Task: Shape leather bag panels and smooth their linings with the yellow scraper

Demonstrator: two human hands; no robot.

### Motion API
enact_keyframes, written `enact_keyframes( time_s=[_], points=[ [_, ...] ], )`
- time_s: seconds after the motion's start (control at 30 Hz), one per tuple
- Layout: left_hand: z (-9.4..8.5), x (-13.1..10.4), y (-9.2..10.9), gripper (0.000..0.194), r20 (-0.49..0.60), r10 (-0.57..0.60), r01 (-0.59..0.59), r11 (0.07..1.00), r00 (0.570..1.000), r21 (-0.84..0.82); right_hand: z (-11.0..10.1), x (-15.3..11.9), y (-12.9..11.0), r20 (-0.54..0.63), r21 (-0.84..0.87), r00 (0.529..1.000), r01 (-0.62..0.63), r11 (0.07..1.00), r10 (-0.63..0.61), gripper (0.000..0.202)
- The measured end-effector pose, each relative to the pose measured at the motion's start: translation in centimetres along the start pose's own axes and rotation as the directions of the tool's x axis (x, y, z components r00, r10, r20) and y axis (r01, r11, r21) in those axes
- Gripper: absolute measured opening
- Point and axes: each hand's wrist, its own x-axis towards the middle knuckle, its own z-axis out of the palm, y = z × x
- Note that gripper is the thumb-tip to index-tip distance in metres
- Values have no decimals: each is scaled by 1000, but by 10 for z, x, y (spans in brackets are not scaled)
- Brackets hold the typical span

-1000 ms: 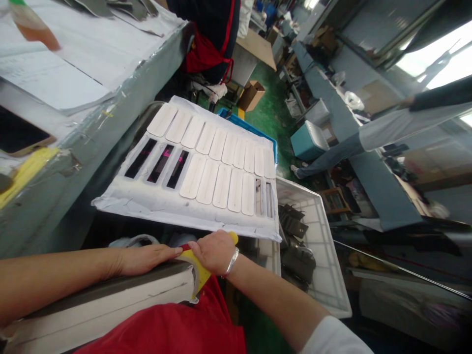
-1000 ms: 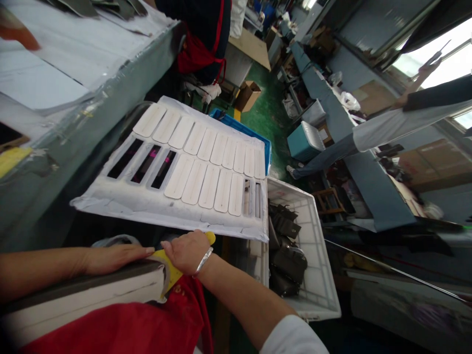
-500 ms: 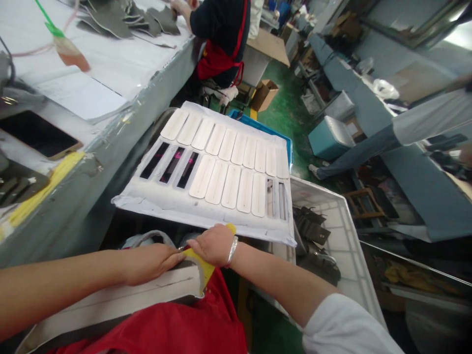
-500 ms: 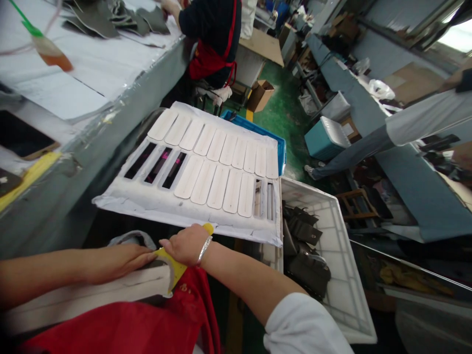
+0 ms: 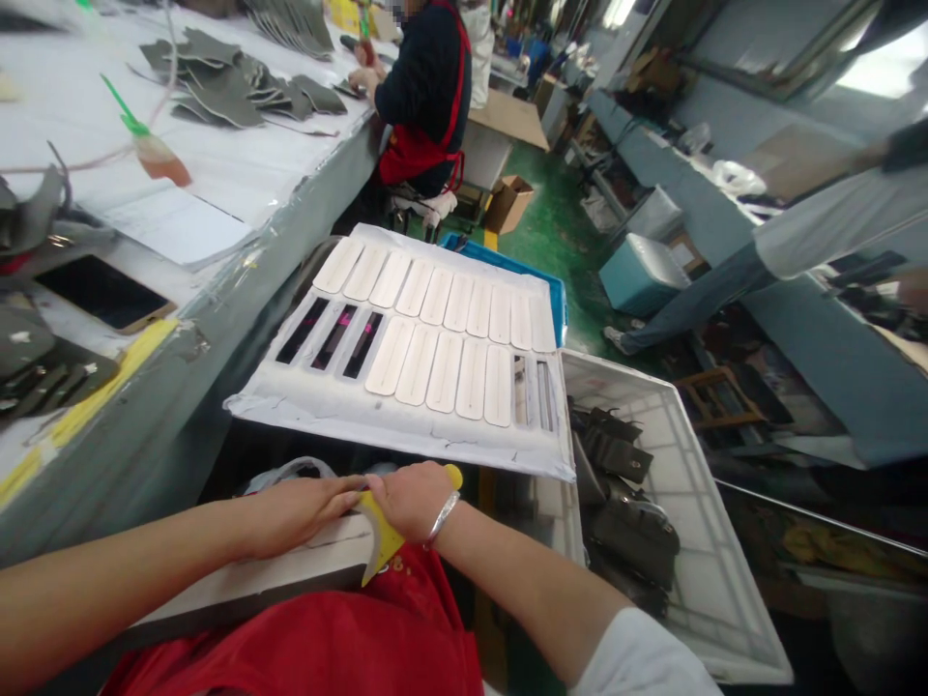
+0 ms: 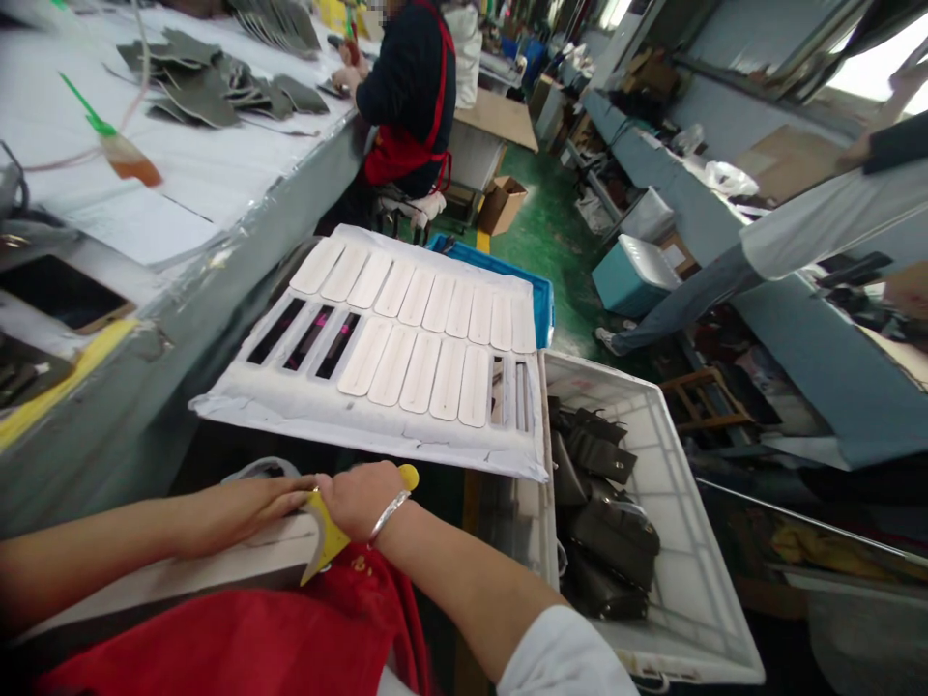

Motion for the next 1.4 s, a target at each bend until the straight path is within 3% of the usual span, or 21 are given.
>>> enact_keyframes(
  time_s=[0.1, 0.23, 0.3, 0.43, 0.57, 0.63, 0.77, 0.8, 0.83, 0.9, 1.0, 1.2, 1.4],
  points=[
    [-4, -2, 3, 62, 12, 26, -26, 1000, 1000, -11, -7, -8, 15, 93, 69, 996, -2, 998, -4, 61],
    [-10, 1, 4, 65, 29, -38, 39, 998, 999, -44, -3, -32, 45, 76, 301, 984, -179, 937, 163, 67],
    [-11, 5, 7, 67, 39, -42, 46, 995, 998, -89, 9, -47, 55, 41, 378, 972, -231, 897, 232, 66],
    [-11, 14, 17, 60, 105, 108, -86, 977, 989, -193, 45, -74, 57, 71, 559, 943, -308, 770, 325, 64],
    [-5, 19, 18, 58, 116, 126, -106, 980, 985, -170, 76, -93, 48, 138, 748, 955, -275, 604, 263, 64],
    [0, 19, 14, 57, 34, 92, -88, 991, 995, -99, 83, -102, 42, 161, 851, 974, -219, 477, 159, 60],
    [11, 9, 10, 54, -138, 36, -35, 999, 990, 8, 78, -112, 32, 184, 979, 968, -196, -58, -169, 60],
    [13, 5, 11, 55, -149, 35, -29, 999, 988, 37, 75, -112, 30, 191, 964, 955, -225, -138, -228, 59],
    [16, -1, 12, 60, -158, 39, -27, 996, 987, 80, 72, -112, 29, 207, 953, 942, -255, -163, -262, 58],
    [23, -11, 14, 80, -174, 57, -23, 981, 983, 193, 66, -108, 28, 242, 946, 925, -292, -140, -294, 54],
    [37, -19, 20, 102, -236, 61, 27, 936, 970, 351, 60, -98, 27, 288, 952, 911, -306, -18, -295, 48],
    [60, -19, 21, 85, -416, 212, 26, 866, 884, 499, 43, -76, 17, 312, 932, 930, -262, 249, -192, 29],
    [65, -24, 18, 81, -490, 295, 15, 845, 820, 534, 32, -69, 11, 347, 906, 925, -288, 309, -154, 27]
  ],
)
